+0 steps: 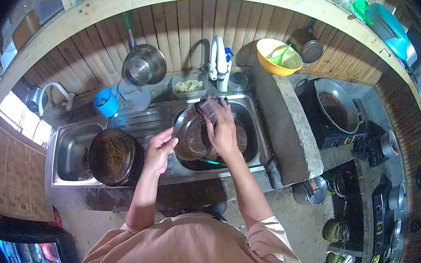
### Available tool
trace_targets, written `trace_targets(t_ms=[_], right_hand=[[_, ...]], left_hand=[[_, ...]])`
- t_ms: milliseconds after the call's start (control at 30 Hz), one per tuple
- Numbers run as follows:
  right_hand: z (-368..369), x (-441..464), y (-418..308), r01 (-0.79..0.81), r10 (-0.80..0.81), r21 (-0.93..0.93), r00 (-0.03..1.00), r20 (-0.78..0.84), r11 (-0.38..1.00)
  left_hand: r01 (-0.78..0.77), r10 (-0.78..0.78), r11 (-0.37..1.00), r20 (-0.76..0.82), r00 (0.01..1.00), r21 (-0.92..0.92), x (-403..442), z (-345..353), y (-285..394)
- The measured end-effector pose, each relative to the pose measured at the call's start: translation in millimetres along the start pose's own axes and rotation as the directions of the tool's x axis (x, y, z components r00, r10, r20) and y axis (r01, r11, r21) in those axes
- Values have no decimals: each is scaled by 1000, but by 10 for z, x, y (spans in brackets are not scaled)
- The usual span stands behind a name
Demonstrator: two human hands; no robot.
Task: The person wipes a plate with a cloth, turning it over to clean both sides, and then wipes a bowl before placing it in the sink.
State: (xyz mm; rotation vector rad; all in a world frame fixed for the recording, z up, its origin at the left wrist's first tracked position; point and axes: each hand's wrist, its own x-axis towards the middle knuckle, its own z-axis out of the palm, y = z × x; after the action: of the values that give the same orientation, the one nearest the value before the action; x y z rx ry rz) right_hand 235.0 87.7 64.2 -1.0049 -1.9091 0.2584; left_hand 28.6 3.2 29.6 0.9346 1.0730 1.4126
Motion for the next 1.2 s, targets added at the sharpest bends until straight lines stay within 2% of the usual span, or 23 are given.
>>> trace_targets(t_ms=[100, 133, 167, 233, 333, 367, 433, 467, 567, 633, 667, 733, 767, 800, 867, 967, 1000, 1067, 1167, 1200], right_hand=[[60, -93, -241, 194, -189, -96, 980, 57, 976], [98, -136, -348, 237, -228, -45, 961, 157, 970], [125, -167, -477, 328, -324, 9, 928, 185, 945], [122, -144, -583, 404, -399, 18, 895, 201, 915], [91, -35, -456, 268, -266, 12, 950, 162, 963], [95, -13, -367, 218, -219, 14, 973, 77, 976], [120, 61, -215, -103, 107, 225, 994, -2, 969], [116, 71, -150, -176, 176, 286, 984, 27, 942], [105, 29, -301, 83, -85, 57, 995, 46, 995], [78, 23, -527, 237, -238, 23, 957, 164, 971], [109, -26, -580, 279, -281, 41, 936, 214, 959], [173, -133, -639, 354, -361, 76, 891, 274, 932], [152, -168, -617, 361, -370, 85, 884, 286, 929], [109, -196, -579, 369, -380, 95, 876, 297, 924], [94, -270, -435, 365, -381, 109, 876, 296, 924], [85, -225, -409, 221, -231, 70, 947, 221, 973], [104, -142, -411, 200, -210, 79, 967, 145, 977], [76, -44, -463, 243, -245, 36, 954, 172, 969], [-17, -21, -612, 311, -316, 59, 916, 248, 948], [-19, -63, -615, 336, -347, 86, 899, 267, 938]], left_hand=[[11, -9, 999, -46, 999, 39, 43, -64, -45], [24, -19, 998, -74, 997, 61, 49, -85, -72], [-29, 29, 1000, 7, 1000, -9, 76, -162, -142], [-114, 139, 981, 161, 977, -157, 114, -286, -209], [-15, 14, 999, -37, 999, -30, 45, -254, -163], [-20, 18, 999, -34, 999, -44, 52, -269, -171], [-30, 28, 997, -28, 999, -73, 70, -284, -184], [-29, 26, 996, -32, 999, -83, 59, -289, -195], [-38, 31, 987, -41, 999, -155, 23, -175, -82], [-55, 43, 964, -52, 998, -259, -9, -70, 21], [-26, 16, 972, -43, 999, -232, 42, -158, -108], [-37, 39, 931, 0, 999, -362, 60, -229, -160], [-40, 53, 904, 19, 998, -426, 60, -249, -193], [-47, 24, 876, -53, 998, -479, 26, -225, -180], [-47, 21, 923, -72, 997, -382, 34, -204, -120], [-1, -23, 969, -94, 995, -247, 45, -139, -97], [19, -36, 984, -88, 995, -177, 25, -114, -74], [51, -54, 998, -128, 990, -27, 33, -85, -119], [-101, 108, 969, 19, 994, -225, 64, -118, -74], [-85, 87, 951, -6, 996, -299, 67, -139, -64]])
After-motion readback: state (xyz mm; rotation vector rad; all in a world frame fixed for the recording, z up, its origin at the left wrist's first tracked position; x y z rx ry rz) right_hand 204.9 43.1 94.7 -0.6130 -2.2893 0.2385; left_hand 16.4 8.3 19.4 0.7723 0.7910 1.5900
